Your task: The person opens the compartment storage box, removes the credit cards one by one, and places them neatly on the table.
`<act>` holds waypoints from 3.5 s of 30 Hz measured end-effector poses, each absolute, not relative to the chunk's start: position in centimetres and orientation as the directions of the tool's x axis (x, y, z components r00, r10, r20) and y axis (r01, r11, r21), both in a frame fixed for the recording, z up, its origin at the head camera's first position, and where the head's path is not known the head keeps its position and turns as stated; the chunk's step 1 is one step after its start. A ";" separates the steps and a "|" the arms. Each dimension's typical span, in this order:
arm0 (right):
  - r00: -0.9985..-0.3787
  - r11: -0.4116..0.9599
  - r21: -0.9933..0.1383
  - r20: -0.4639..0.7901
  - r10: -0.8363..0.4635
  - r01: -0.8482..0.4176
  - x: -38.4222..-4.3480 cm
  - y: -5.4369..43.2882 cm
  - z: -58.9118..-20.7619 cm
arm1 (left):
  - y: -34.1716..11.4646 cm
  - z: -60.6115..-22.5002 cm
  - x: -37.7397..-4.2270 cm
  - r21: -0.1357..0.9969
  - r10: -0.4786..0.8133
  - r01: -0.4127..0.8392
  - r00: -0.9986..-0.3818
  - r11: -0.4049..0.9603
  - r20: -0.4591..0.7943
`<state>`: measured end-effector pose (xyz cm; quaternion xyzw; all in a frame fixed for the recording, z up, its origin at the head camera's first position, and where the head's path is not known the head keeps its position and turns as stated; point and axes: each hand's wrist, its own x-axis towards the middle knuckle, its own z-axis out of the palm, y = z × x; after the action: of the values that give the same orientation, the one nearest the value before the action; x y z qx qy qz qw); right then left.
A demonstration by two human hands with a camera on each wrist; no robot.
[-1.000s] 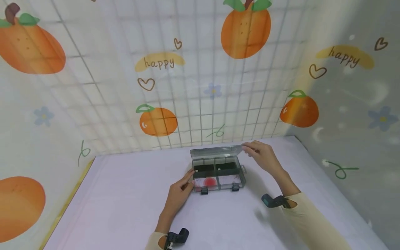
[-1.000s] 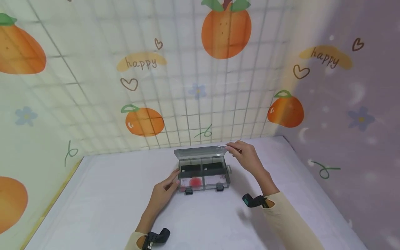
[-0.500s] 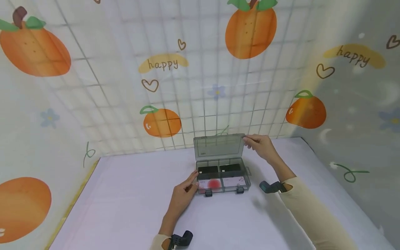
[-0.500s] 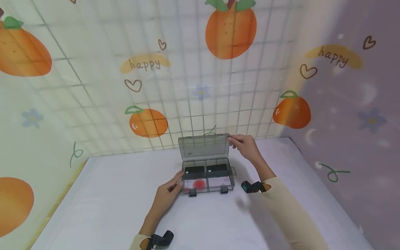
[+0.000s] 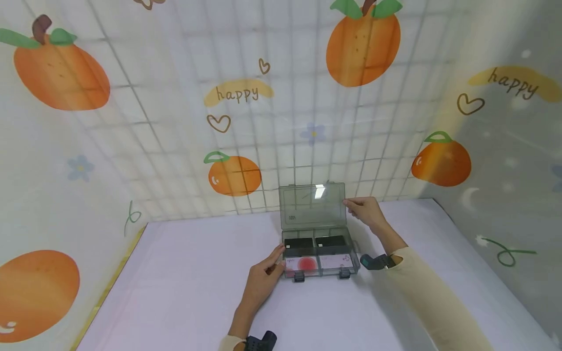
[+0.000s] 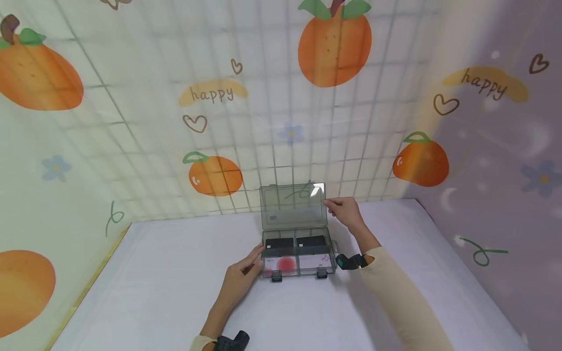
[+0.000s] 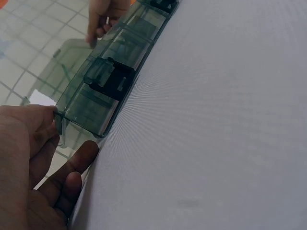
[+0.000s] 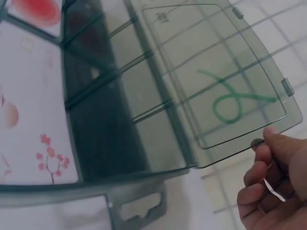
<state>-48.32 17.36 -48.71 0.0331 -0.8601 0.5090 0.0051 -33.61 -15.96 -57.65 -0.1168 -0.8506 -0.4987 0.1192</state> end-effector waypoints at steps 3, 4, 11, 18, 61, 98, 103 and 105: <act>-0.998 0.505 -0.862 0.030 -0.049 -0.051 -48.8 17.1 -49.2 | -16.1 -57.7 -33.6 0.819 0.071 0.314 -0.945 0.480 0.320; -0.999 0.514 -0.857 0.026 -0.044 -0.045 -49.0 17.0 -49.3 | -16.1 -57.7 -33.6 0.817 0.073 0.315 -0.944 0.483 0.321; -0.998 0.537 -0.843 -0.045 -0.043 0.015 -49.9 16.7 -49.8 | -16.0 -57.6 -33.9 0.824 0.077 0.319 -0.944 0.469 0.321; -0.997 0.574 -0.818 -0.079 -0.022 0.052 -50.3 16.5 -50.8 | -16.1 -57.8 -33.8 0.835 0.072 0.306 -0.949 0.457 0.308; -0.925 0.677 -0.663 0.065 -0.373 -0.320 -39.0 14.4 -46.8 | -16.6 -57.3 -34.0 0.800 0.103 0.443 -0.891 0.406 0.441; -0.864 0.643 -0.640 0.066 -0.499 -0.420 -36.3 9.9 -50.6 | -16.5 -57.8 -34.0 0.798 0.084 0.431 -0.895 0.421 0.439; -0.859 0.531 -0.832 -0.148 -0.490 -0.160 -36.9 10.2 -49.7 | -16.4 -57.6 -34.1 0.804 0.079 0.423 -0.898 0.417 0.432; -0.828 0.463 -0.886 -0.236 -0.509 -0.031 -37.2 10.4 -49.0 | -16.4 -57.6 -34.1 0.807 0.078 0.418 -0.901 0.416 0.427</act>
<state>-37.20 10.39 -48.98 0.1647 -0.8199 0.4915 -0.2428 -34.09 -16.43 -57.58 -0.1503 -0.8253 -0.5189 0.1642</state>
